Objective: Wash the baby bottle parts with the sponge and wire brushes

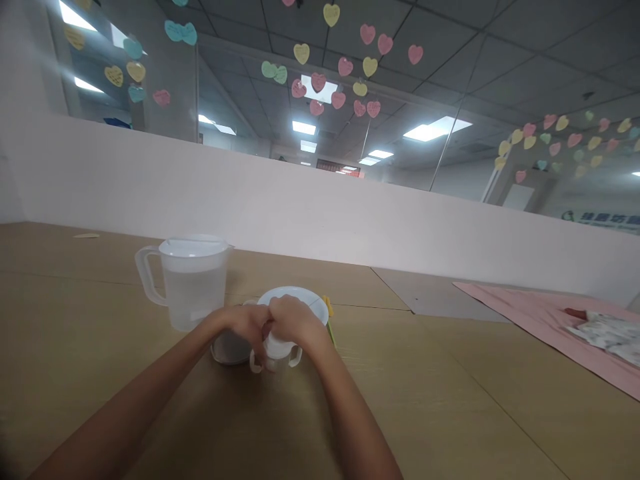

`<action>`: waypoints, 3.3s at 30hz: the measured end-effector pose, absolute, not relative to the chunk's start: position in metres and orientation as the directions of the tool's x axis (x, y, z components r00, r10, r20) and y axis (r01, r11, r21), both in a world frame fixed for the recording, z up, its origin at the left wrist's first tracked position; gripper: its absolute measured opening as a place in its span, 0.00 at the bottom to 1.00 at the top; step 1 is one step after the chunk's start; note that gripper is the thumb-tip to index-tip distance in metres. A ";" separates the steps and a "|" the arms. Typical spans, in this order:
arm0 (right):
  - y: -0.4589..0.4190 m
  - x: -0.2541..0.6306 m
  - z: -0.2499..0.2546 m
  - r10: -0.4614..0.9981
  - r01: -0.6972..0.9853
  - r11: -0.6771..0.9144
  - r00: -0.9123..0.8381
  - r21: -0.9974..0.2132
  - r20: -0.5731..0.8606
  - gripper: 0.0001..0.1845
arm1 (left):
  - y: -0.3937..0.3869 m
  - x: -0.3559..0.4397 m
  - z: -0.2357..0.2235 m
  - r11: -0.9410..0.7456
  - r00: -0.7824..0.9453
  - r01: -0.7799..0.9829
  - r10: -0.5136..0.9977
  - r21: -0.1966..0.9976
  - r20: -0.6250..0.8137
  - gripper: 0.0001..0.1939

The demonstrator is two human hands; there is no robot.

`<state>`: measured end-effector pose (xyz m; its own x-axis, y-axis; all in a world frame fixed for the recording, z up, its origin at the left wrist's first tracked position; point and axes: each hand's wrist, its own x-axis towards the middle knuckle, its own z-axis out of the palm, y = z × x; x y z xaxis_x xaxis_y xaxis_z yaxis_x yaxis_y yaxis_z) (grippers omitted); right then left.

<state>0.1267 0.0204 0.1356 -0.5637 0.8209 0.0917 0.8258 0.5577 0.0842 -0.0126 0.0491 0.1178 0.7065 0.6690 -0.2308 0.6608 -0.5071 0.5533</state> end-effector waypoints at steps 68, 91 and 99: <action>0.009 0.179 0.172 0.748 0.532 0.646 -0.584 -0.548 0.314 0.34 | -0.012 -0.022 0.179 -0.627 0.540 0.650 0.779 0.430 0.319 0.27; 0.030 0.160 0.151 0.803 0.781 0.557 -0.593 -0.283 -0.055 0.20 | 0.024 -0.016 0.148 -0.523 0.615 0.605 0.786 0.600 0.065 0.31; 0.035 0.162 0.150 0.814 0.791 0.535 -0.577 -0.298 -0.069 0.20 | 0.032 -0.019 0.145 -0.514 0.629 0.569 0.775 0.642 0.063 0.28</action>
